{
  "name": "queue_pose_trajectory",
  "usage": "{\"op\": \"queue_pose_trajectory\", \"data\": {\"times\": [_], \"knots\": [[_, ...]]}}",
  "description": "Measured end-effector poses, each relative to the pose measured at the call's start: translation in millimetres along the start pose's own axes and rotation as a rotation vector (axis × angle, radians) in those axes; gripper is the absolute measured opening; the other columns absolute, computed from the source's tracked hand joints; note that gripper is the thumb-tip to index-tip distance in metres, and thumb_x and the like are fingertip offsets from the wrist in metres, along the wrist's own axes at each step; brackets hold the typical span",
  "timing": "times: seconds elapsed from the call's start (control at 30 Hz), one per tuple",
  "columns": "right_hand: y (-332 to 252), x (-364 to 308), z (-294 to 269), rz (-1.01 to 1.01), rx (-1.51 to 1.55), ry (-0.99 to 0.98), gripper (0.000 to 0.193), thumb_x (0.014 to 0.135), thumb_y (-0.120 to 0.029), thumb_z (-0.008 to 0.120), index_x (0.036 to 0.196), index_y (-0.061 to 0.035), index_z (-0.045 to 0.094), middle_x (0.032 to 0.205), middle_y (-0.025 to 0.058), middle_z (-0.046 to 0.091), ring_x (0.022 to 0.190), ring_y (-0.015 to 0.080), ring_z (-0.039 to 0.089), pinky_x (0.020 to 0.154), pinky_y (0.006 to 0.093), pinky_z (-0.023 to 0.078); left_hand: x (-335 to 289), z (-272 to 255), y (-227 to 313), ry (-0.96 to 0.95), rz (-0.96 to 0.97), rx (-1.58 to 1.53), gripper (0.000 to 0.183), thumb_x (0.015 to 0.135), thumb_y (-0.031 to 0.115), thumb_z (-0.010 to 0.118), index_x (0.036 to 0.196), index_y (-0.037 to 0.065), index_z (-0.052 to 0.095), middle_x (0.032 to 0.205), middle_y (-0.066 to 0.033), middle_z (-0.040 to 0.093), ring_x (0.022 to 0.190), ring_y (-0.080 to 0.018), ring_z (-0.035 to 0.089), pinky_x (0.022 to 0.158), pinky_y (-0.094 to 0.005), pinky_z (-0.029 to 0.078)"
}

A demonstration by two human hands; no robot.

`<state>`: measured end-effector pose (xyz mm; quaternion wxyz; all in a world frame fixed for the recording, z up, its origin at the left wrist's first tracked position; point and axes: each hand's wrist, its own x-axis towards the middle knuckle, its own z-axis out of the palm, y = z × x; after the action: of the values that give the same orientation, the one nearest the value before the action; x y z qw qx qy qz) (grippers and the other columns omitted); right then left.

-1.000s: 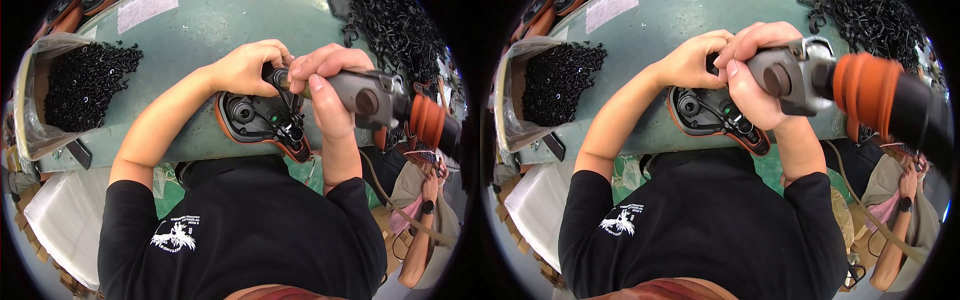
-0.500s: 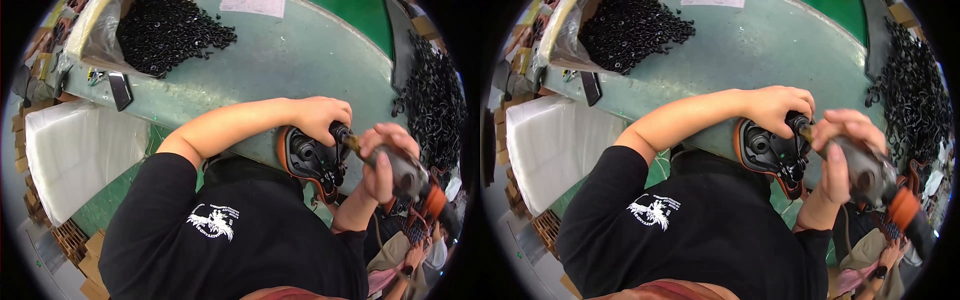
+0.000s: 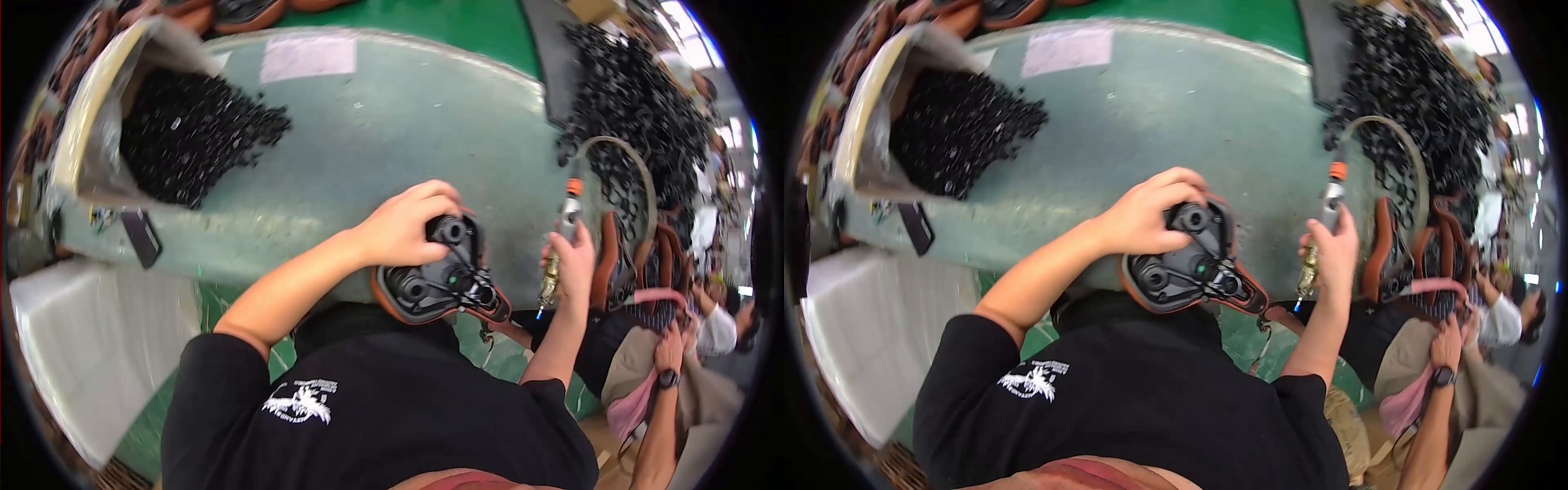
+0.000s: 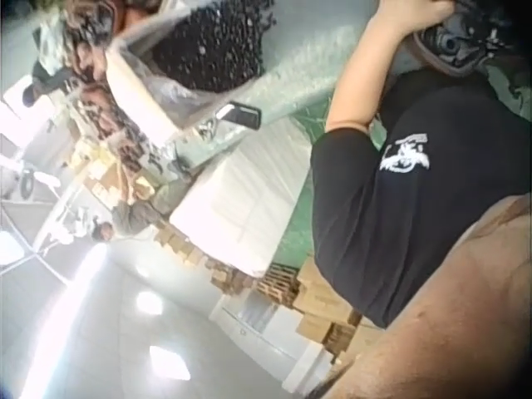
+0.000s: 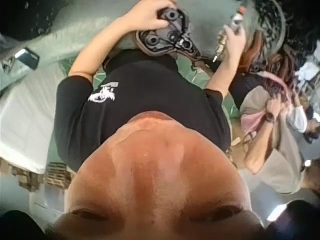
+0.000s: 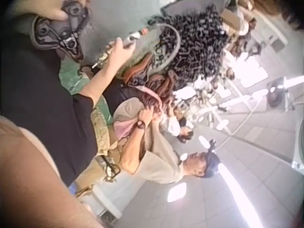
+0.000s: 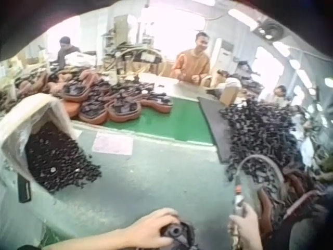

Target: Assembling bicycle seats by using a pneumatic screwdriver to secure components.

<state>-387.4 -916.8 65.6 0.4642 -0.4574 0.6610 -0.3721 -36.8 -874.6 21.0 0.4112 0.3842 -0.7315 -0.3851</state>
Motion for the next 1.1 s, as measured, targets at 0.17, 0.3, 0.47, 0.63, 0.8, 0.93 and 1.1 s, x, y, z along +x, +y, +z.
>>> {"op": "queue_pose_trajectory", "data": {"times": [0.17, 0.3, 0.47, 0.63, 0.8, 0.93, 1.1], "knots": [[-1.6, -14.3, 9.2, 0.033, -0.295, 0.060, 0.069, 0.093, -0.006, 0.072, 0.155, 0.0009, 0.044, 0.117, 0.0129, 0.063, 0.071, 0.0182, 0.068, 0.058, 0.0337, 0.057, 1.1, -2.6, 11.3, -0.003, -0.046, 0.033, 0.043, 0.072, 0.016, 0.078, 0.113, 0.007, 0.068, 0.132, -0.0127, 0.061, 0.124, -0.0345, 0.061, 0.103, -0.0434, 0.052], [27.2, -5.2, 0.4, -0.433, -0.902, 0.127, 0.075, 0.091, -0.016, 0.075, 0.156, -0.0006, 0.043, 0.144, 0.0190, 0.053, 0.102, 0.0364, 0.073, 0.090, 0.0452, 0.059, 14.8, -9.0, 12.4, -0.045, -0.035, -0.054, 0.043, 0.068, 0.005, 0.081, 0.110, 0.006, 0.072, 0.132, -0.0136, 0.063, 0.125, -0.0306, 0.063, 0.106, -0.0410, 0.051], [-7.1, -29.5, -9.9, -0.146, -1.053, 0.172, 0.049, 0.090, -0.021, 0.077, 0.132, 0.0019, 0.067, 0.110, 0.0200, 0.072, 0.104, 0.0396, 0.072, 0.092, 0.0460, 0.056, 42.1, -61.8, 2.6, 0.066, 0.034, 0.095, 0.038, 0.067, 0.009, 0.081, 0.103, 0.006, 0.073, 0.121, -0.0110, 0.070, 0.117, -0.0287, 0.067, 0.103, -0.0397, 0.053], [-40.0, -45.5, 7.7, -0.290, -0.596, 0.010, 0.043, 0.090, -0.021, 0.079, 0.124, 0.0037, 0.071, 0.112, 0.0191, 0.074, 0.094, 0.0276, 0.073, 0.079, 0.0369, 0.059, 135.0, -151.7, -37.0, 0.657, -0.242, 0.083, 0.043, 0.072, 0.024, 0.085, 0.105, -0.002, 0.078, 0.099, -0.0142, 0.077, 0.093, -0.0276, 0.073, 0.088, -0.0369, 0.058], [-85.2, -64.6, 63.8, -0.762, -0.277, -0.165, 0.027, 0.092, -0.003, 0.072, 0.118, 0.0063, 0.072, 0.116, 0.0197, 0.074, 0.099, 0.0267, 0.075, 0.083, 0.0370, 0.060, 172.0, -133.0, -13.1, 0.869, 0.176, 0.322, 0.053, 0.074, 0.030, 0.088, 0.111, -0.004, 0.073, 0.112, -0.0209, 0.075, 0.106, -0.0318, 0.073, 0.095, -0.0422, 0.058], [-110.6, -78.5, 31.8, -1.152, 0.073, -0.289, 0.032, 0.098, 0.003, 0.054, 0.128, 0.0064, 0.065, 0.124, 0.0310, 0.066, 0.100, 0.0359, 0.071, 0.085, 0.0463, 0.060, 59.3, -102.3, 33.1, 0.384, 0.353, 0.401, 0.049, 0.083, 0.017, 0.087, 0.126, 0.002, 0.068, 0.124, -0.0136, 0.071, 0.118, -0.0304, 0.068, 0.100, -0.0384, 0.055], [-136.4, -65.8, -3.6, -1.461, 0.113, -0.501, 0.047, 0.103, -0.011, 0.042, 0.147, 0.0030, 0.051, 0.143, 0.0364, 0.052, 0.101, 0.0409, 0.063, 0.079, 0.0487, 0.055, -135.6, -133.1, 41.0, 0.756, -0.167, 0.634, 0.029, 0.084, 0.010, 0.083, 0.110, 0.003, 0.074, 0.104, -0.0118, 0.072, 0.094, -0.0262, 0.072, 0.084, -0.0357, 0.058]]}}
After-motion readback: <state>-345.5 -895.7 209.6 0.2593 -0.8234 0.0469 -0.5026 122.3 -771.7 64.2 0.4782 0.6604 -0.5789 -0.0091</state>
